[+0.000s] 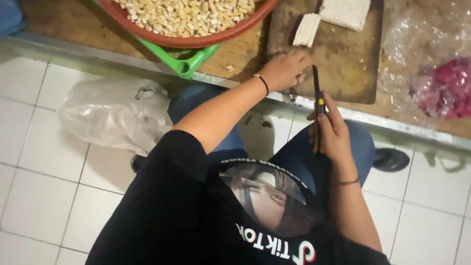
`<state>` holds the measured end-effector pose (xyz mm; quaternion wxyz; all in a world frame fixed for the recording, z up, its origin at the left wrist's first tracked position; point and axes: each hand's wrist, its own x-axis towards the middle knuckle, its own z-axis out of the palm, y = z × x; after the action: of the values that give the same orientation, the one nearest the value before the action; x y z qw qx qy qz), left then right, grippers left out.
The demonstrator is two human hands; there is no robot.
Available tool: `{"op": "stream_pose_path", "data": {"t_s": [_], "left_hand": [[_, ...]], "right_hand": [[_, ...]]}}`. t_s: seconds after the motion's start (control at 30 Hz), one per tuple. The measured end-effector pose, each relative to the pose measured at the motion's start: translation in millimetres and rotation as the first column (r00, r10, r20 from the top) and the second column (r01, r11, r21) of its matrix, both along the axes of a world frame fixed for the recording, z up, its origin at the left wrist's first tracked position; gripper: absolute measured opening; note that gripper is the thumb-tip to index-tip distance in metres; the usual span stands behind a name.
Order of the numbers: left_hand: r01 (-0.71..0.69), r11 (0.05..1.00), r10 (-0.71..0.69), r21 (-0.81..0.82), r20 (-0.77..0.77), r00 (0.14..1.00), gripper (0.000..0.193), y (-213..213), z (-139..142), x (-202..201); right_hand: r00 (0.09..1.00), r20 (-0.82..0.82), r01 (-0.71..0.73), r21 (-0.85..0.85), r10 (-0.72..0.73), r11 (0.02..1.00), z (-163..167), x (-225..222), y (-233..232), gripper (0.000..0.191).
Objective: The person sits on the floor and uses a knife to cut rectangular food blocks into small cubes on a wooden cutting board. The cut pieces are transferred into a large red bowl. The person repeats this process with multiple blocks.
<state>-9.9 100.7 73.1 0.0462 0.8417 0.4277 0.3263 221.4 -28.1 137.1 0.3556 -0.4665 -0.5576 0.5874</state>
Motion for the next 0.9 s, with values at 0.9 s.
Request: {"op": "stream_pose_path", "data": {"t_s": [0.9], "left_hand": [[0.454, 0.76, 0.394, -0.464, 0.886, 0.247, 0.01, 78, 59, -36]], "right_hand": [[0.992, -0.126, 0.003, -0.03, -0.007, 1.0, -15, -4, 18, 0.06]]}}
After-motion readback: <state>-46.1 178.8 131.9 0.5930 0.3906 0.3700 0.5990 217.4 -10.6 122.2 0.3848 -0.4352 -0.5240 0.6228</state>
